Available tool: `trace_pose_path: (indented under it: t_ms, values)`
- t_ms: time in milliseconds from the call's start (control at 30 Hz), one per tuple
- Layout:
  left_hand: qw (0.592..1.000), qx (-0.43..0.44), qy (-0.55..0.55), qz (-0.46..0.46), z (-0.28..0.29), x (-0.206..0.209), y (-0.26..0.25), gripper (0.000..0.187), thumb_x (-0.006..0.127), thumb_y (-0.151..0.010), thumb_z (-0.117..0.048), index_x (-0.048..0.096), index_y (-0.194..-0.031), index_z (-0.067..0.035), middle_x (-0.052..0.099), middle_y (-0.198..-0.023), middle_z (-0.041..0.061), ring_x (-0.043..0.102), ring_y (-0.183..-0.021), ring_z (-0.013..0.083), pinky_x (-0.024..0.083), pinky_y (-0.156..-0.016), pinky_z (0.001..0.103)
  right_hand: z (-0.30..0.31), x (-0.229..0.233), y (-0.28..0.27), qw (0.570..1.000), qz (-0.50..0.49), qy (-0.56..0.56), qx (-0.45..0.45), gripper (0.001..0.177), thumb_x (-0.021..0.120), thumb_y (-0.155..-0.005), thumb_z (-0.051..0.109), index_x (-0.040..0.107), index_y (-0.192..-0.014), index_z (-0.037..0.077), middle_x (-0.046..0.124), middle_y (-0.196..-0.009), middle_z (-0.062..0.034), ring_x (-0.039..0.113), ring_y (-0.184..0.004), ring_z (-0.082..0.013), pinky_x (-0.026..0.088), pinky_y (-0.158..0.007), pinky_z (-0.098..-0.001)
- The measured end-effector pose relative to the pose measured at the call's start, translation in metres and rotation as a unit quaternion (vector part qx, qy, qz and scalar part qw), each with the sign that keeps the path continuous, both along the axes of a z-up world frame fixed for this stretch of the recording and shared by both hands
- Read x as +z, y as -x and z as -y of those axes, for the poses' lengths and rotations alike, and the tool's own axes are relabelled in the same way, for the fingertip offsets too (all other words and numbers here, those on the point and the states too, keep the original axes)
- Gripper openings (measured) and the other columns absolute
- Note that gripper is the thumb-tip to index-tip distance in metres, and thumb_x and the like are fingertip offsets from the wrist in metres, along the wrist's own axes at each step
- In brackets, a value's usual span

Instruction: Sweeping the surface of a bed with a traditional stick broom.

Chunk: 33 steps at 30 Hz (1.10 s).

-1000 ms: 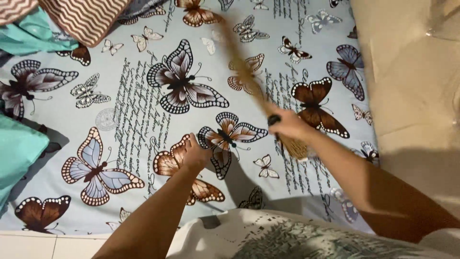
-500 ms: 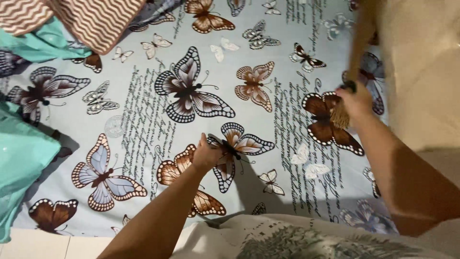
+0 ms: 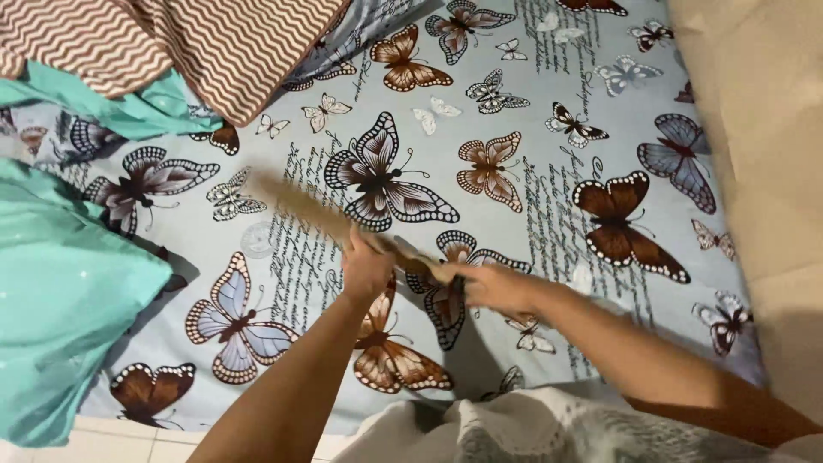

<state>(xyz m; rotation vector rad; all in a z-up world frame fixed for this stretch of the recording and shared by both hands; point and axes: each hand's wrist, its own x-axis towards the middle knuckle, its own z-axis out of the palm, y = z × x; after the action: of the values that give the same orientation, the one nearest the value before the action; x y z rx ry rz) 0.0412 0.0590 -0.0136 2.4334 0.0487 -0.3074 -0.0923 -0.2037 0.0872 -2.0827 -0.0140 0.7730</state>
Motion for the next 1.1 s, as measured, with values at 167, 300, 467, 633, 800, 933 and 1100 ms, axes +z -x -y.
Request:
trace_pose_path:
  t_ms: [167, 300, 467, 633, 800, 933, 1100]
  values:
    - [0.999, 0.009, -0.027, 0.016, -0.03, 0.075, -0.008, 0.107, 0.075, -0.078, -0.034, 0.013, -0.161, -0.01, 0.023, -0.164, 0.021, 0.021, -0.149, 0.0454, 0.027, -0.12, 0.053, -0.054, 0.056, 0.036, 0.993, 0.02, 0.115, 0.034, 0.073, 0.064, -0.09, 0.013, 0.041, -0.154, 0.038, 0.076, -0.105, -0.0083, 0.072, -0.082, -0.0201, 0.056, -0.076, -0.0376]
    - [0.994, 0.054, -0.05, 0.077, -0.082, 0.098, -0.043, 0.102, 0.077, -0.082, -0.036, 0.017, -0.161, -0.011, 0.015, -0.168, 0.02, 0.011, -0.152, 0.0475, 0.022, -0.118, 0.063, -0.057, 0.037, 0.067, 0.982, 0.072, 0.143, -0.102, 0.058, 0.072, -0.085, 0.013, 0.056, -0.138, 0.027, 0.078, -0.098, -0.0075, 0.073, -0.084, -0.0189, 0.056, -0.077, -0.0384]
    - [0.986, 0.085, -0.04, 0.138, -0.122, 0.118, -0.056, 0.105, 0.08, -0.08, -0.033, 0.018, -0.162, -0.011, 0.01, -0.17, 0.02, 0.006, -0.154, 0.0503, 0.02, -0.116, 0.069, -0.042, -0.024, 0.099, 0.947, 0.057, 0.092, -0.303, 0.058, 0.076, -0.079, 0.012, 0.055, -0.133, 0.013, 0.074, -0.084, -0.012, 0.072, -0.073, -0.0225, 0.056, -0.068, -0.0403]
    - [0.979, 0.109, -0.065, 0.156, -0.149, 0.137, -0.056, 0.109, 0.082, -0.075, -0.034, 0.018, -0.162, -0.015, 0.011, -0.17, 0.018, 0.009, -0.154, 0.0494, 0.022, -0.117, 0.069, -0.036, -0.04, 0.1, 0.877, 0.037, 0.012, -0.48, 0.05, 0.074, -0.072, 0.003, 0.056, -0.119, -0.002, 0.067, -0.08, -0.0164, 0.068, -0.06, -0.0271, 0.055, -0.054, -0.0423]
    - [0.979, 0.112, -0.032, 0.168, -0.167, 0.139, -0.029, 0.108, 0.082, -0.077, -0.036, 0.016, -0.16, -0.014, 0.011, -0.169, 0.02, 0.007, -0.152, 0.0513, 0.019, -0.116, 0.069, -0.02, -0.098, 0.076, 0.901, -0.01, -0.022, -0.432, 0.037, 0.071, -0.077, 0.003, 0.056, -0.106, -0.015, 0.065, -0.072, -0.0254, 0.065, -0.052, -0.0327, 0.054, -0.046, -0.0445]
    - [0.977, 0.16, -0.024, 0.141, -0.169, 0.132, 0.003, 0.108, 0.08, -0.078, -0.034, 0.016, -0.162, -0.014, 0.012, -0.168, 0.02, 0.008, -0.152, 0.0516, 0.02, -0.117, 0.067, -0.073, -0.069, 0.064, 0.95, -0.03, 0.023, -0.31, 0.045, 0.069, -0.079, 0.003, 0.048, -0.118, 0.002, 0.067, -0.074, -0.0196, 0.064, -0.054, -0.0294, 0.055, -0.047, -0.0438]
    - [0.97, 0.196, -0.04, 0.137, -0.161, 0.124, 0.041, 0.107, 0.08, -0.076, -0.034, 0.018, -0.16, -0.012, 0.015, -0.167, 0.021, 0.012, -0.151, 0.0508, 0.024, -0.117, 0.063, -0.104, -0.044, 0.07, 0.994, -0.071, 0.062, 0.062, 0.043, 0.068, -0.089, 0.014, 0.048, -0.127, 0.012, 0.073, -0.081, -0.0167, 0.066, -0.06, -0.019, 0.052, -0.056, -0.0361]
